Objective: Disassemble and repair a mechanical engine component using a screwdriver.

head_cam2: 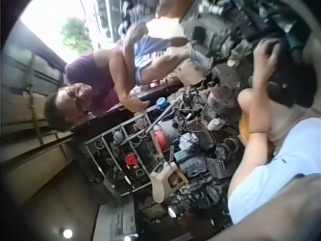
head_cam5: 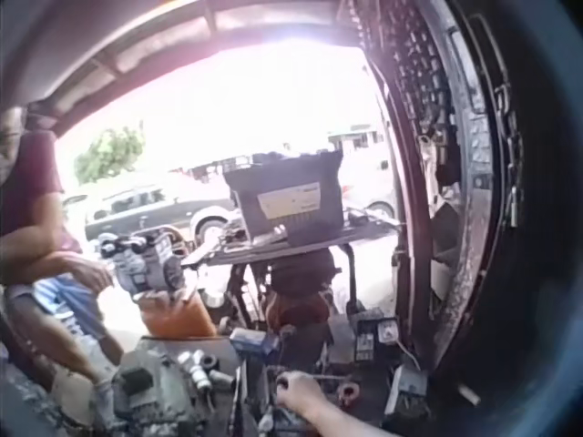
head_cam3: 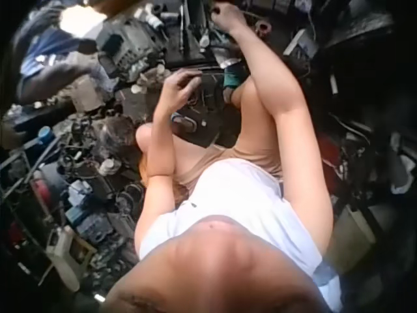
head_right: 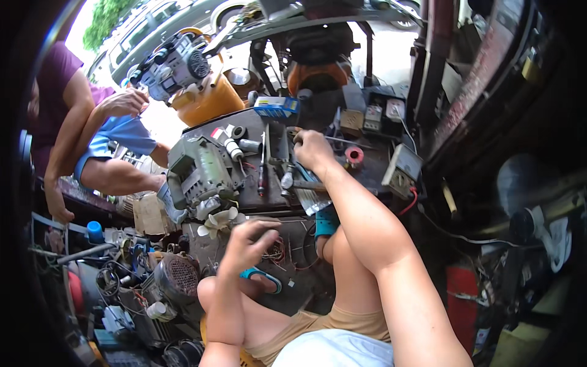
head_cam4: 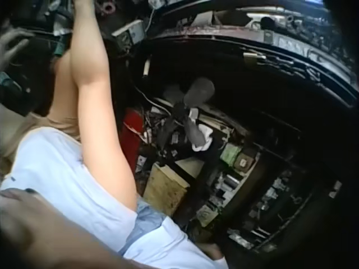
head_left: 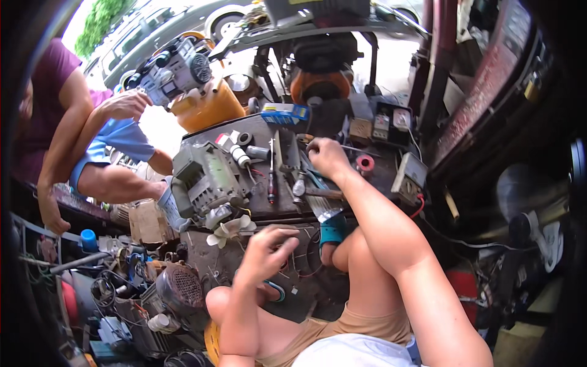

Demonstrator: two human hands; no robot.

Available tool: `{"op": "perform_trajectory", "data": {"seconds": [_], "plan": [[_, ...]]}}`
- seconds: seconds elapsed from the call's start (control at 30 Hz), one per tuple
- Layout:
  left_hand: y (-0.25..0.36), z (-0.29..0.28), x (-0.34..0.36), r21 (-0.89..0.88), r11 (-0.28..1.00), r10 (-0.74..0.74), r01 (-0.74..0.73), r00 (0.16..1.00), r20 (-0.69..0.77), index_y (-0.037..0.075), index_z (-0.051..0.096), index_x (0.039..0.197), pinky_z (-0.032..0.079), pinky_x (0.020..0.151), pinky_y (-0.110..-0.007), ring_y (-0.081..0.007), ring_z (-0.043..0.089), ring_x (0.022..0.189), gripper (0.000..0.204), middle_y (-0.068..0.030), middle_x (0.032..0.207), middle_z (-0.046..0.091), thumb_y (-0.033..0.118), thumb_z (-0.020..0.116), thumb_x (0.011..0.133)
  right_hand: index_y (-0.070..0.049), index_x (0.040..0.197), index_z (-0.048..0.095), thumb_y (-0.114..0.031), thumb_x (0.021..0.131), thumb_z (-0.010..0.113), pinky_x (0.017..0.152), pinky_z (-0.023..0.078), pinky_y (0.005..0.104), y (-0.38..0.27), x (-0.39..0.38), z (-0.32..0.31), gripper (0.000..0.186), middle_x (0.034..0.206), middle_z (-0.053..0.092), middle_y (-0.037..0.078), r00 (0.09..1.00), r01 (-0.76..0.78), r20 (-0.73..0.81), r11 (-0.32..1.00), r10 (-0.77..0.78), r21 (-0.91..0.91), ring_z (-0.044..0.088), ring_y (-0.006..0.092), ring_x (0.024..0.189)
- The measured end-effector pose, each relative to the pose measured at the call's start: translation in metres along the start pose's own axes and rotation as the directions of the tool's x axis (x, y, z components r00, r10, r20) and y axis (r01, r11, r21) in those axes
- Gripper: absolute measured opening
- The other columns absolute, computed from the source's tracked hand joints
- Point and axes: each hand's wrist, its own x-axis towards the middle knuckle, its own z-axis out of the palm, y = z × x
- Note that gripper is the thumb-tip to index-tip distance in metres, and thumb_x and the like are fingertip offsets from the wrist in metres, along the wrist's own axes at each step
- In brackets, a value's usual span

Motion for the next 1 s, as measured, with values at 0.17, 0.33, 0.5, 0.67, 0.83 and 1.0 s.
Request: {"op": "perform_trajectory", "data": {"seconds": [0.17,0.33,0.5,0.67,0.83,1.0], "plan": [[-0.028,0.021,-0.001,0.152,0.987,0.053,-0.055,0.998,0.019,0.005,0.076,0.115,0.06,0.077,-0.037,-0.0288,0.074,0.087,0.025,-0.0136,0.104,0.073,0.018,0.079,0.093,-0.007,0.097,0.082,-0.013,0.085,0.065,0.101,0.052,0.0462,-0.009,0.04,0.033,0.022,0.112,0.074,0.014,0.931,0.335,0.272,0.869,-0.244,-0.365,0.066,0.0344,0.116],[-0.026,0.006,0.0,0.235,0.964,0.148,-0.123,0.985,-0.09,0.005,0.075,0.114,0.06,0.074,-0.037,-0.0273,0.074,0.083,0.024,-0.0122,0.103,0.072,0.017,0.078,0.093,-0.008,0.094,0.082,-0.013,0.083,0.068,0.096,0.047,0.0412,-0.014,0.062,0.054,0.019,0.11,0.075,0.005,0.738,0.66,0.615,0.481,-0.276,-0.577,0.063,0.0255,0.116],[-0.019,-0.003,0.0,0.209,0.969,0.146,-0.129,0.987,-0.072,0.006,0.074,0.115,0.059,0.071,-0.037,-0.0282,0.073,0.082,0.025,-0.0118,0.102,0.072,0.017,0.077,0.093,-0.007,0.094,0.082,-0.013,0.082,0.069,0.097,0.046,0.0409,-0.012,0.066,0.069,0.019,0.11,0.075,0.006,0.734,0.667,0.63,0.44,-0.252,-0.601,0.064,0.0249,0.114],[-0.021,-0.001,0.001,0.211,0.963,0.188,-0.165,0.978,-0.091,0.005,0.074,0.116,0.059,0.072,-0.036,-0.0273,0.073,0.083,0.025,-0.0121,0.105,0.072,0.016,0.077,0.093,-0.002,0.093,0.077,-0.01,0.084,0.065,0.09,0.053,0.0452,0.001,0.067,0.06,0.017,0.104,0.076,0.01,0.784,0.618,0.393,0.67,-0.482,-0.411,0.069,0.029,0.103],[-0.044,0.005,0.045,-0.055,0.996,0.05,-0.067,0.962,-0.267,0.001,0.071,0.122,0.06,0.085,-0.036,-0.0269,0.075,0.098,0.03,-0.0181,0.117,0.073,0.015,0.072,0.096,-0.005,0.093,0.066,-0.013,0.089,0.062,0.066,0.055,0.0336,-0.019,0.046,0.027,0.009,0.082,0.068,0.007,0.91,-0.412,0.352,0.581,0.221,0.702,0.068,0.0173,0.075],[-0.069,0.004,0.166,0.17,0.955,-0.165,0.242,0.913,-0.374,-0.002,0.063,0.129,0.055,0.099,-0.046,-0.0366,0.071,0.113,0.049,-0.0244,0.126,0.07,0.035,0.068,0.097,-0.006,0.09,0.066,-0.018,0.092,0.053,0.07,0.055,0.0376,0.015,-0.001,0.002,0.019,0.084,0.068,0.008,0.799,-0.541,0.519,-0.015,0.305,0.841,0.066,0.0212,0.077]]}}
